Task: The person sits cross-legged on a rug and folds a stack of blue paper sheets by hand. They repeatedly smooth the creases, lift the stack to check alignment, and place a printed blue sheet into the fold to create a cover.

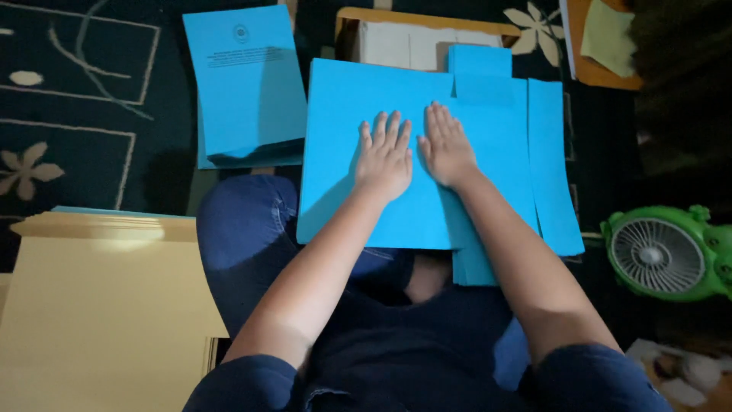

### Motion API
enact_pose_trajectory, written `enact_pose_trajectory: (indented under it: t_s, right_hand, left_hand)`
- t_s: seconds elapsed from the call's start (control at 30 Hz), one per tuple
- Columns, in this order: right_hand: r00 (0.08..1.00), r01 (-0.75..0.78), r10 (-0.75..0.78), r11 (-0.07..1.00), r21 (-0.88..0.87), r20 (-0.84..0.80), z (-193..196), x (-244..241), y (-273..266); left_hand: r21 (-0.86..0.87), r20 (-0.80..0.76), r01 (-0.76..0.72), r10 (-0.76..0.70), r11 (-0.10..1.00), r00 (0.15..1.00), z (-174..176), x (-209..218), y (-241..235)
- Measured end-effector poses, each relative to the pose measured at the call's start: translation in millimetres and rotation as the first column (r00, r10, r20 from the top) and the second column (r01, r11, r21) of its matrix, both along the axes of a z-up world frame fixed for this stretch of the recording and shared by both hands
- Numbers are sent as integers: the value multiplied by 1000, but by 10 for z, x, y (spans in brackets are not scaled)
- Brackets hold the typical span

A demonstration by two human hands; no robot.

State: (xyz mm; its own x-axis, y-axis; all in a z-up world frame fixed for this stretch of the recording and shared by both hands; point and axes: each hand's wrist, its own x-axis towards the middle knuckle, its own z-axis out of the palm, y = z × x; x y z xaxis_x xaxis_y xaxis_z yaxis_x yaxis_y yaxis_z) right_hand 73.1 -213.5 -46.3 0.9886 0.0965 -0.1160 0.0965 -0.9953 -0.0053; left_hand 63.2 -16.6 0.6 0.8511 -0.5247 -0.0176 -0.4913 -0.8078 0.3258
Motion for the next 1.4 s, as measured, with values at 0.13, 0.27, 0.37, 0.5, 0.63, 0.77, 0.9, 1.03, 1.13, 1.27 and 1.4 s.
enact_pose_trajectory:
  t_s: [0.13,0.27,0.37,0.5,0.63,0.77,0.9,1.03,1.13,1.27,1.4]
  right_hand:
    - [998,-12,14,999,-38,55,-207,753,-173]
    - [999,38,-38,999,-29,2,-188,915,-140]
    - [999,50,-51,998,-25,-10,-129,753,-92]
    - [998,58,-58,998,7,-22,-10,263,68]
    - [995,77,-77,997,-11,-61,-27,-152,133]
    - [995,70,-72,997,-26,-76,-56,-209,113]
    - [996,59,-62,997,-39,-64,-95,111,58]
    - [993,80,-84,995,-56,-80,-26,563,31]
    - [992,92,-97,994,-63,-76,-64,858,-17]
    - [989,120,-123,992,-41,-81,6,916,31]
    - [994,107,-107,994,-18,-7,53,651,108]
  left_hand:
    - [-11,-29,-19,18,1000,999,13,38,-27]
    - [3,-73,-21,21,1000,997,-13,80,-57]
    - [6,-99,-19,19,1000,995,14,96,-52]
    - [6,-110,-24,24,1000,994,-22,83,-51]
    - [-44,-113,-46,40,998,993,-2,31,-29]
    - [-23,-103,-47,45,999,994,6,9,-11]
    - [10,-118,-49,50,999,992,77,12,-10]
    - [-8,-116,-41,40,999,992,121,10,14]
    - [-25,-108,-39,36,999,994,70,38,-5]
    - [-34,-56,-53,51,998,997,-12,53,-32]
    - [-43,-83,-60,56,997,995,-39,82,-60]
